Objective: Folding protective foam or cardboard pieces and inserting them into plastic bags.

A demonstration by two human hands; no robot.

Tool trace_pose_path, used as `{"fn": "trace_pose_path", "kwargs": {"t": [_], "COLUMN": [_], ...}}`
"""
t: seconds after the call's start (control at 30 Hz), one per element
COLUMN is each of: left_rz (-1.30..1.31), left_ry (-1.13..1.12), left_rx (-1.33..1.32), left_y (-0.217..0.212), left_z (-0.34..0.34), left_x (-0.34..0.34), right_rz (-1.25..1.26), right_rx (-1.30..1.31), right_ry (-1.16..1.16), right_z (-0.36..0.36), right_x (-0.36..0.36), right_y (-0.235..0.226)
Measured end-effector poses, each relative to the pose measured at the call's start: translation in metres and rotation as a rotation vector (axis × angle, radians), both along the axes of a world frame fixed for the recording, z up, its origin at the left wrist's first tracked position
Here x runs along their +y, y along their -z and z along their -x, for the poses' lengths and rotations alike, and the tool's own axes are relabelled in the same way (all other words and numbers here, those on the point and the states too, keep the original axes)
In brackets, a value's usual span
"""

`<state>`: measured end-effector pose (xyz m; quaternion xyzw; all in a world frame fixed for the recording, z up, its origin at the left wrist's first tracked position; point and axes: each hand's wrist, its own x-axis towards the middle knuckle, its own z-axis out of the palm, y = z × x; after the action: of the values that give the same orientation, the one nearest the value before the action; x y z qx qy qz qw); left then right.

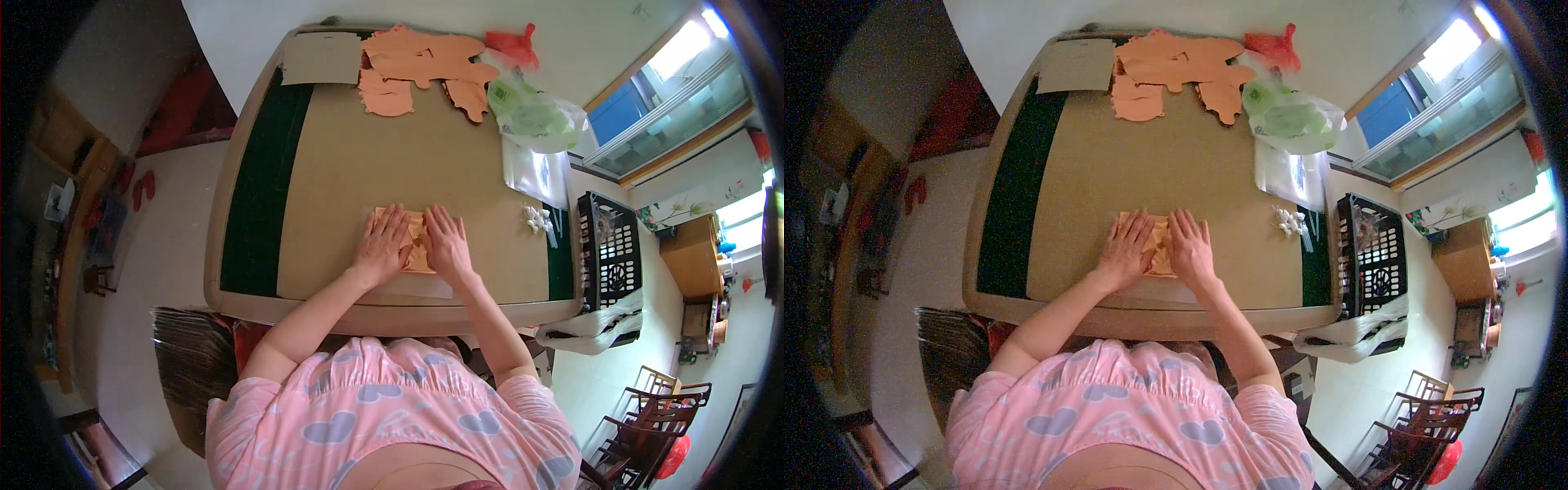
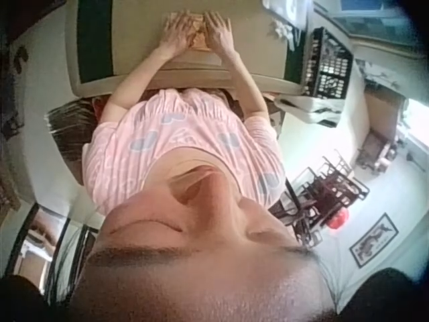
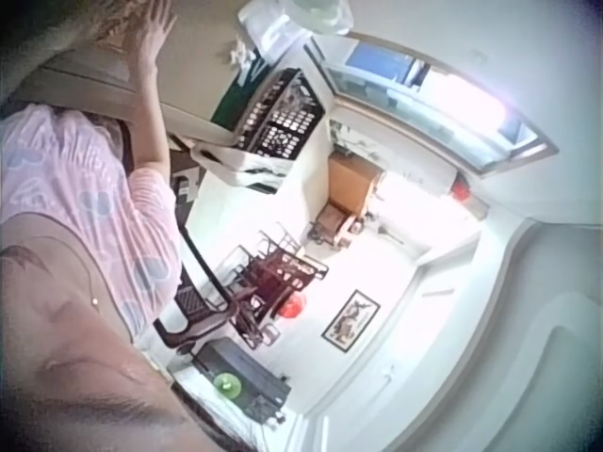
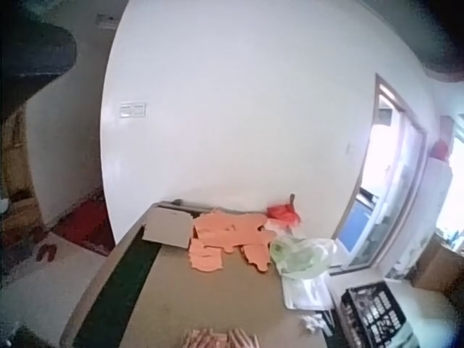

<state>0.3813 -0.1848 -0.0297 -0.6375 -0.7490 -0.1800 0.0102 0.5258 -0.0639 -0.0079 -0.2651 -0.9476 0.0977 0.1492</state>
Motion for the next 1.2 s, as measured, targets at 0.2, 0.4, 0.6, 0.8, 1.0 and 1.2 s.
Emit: {"fn": "trace_pose_path", "kwargs": {"t": [0.2, 0.4, 0.6, 0.8, 1.0, 1.2], "left_rz": [0.005, 0.125, 0.144, 0.130, 0.253, 0.037], "left_ry": [-0.004, -0.041, -0.083, -0.157, -0.152, -0.108], "left_rx": [-0.092, -0.046, -0.011, 0.040, 0.086, 0.141], "left_y": [-0.003, -0.009, -0.014, -0.010, -0.027, -0.013], "left_z": [0.001, 0.018, 0.022, 0.035, 0.043, 0.017], "left_x": [-0.003, -0.010, -0.011, -0.017, -0.017, -0.001], "right_rz": [0.019, -0.006, -0.004, -0.020, 0.019, -0.025], "right_rx": [-0.065, -0.068, -0.047, -0.049, -0.040, -0.038], "right_ry": [0.050, 0.061, 0.058, 0.061, 0.064, 0.060], "right_z": [-0.003, -0.003, -0.004, -0.005, -0.006, -0.006], "right_x": [-0.023, -0.026, -0.024, -0.023, -0.024, -0.022], "right_y": [-0.003, -0.003, -0.002, 0.002, 0.000, 0.005]}}
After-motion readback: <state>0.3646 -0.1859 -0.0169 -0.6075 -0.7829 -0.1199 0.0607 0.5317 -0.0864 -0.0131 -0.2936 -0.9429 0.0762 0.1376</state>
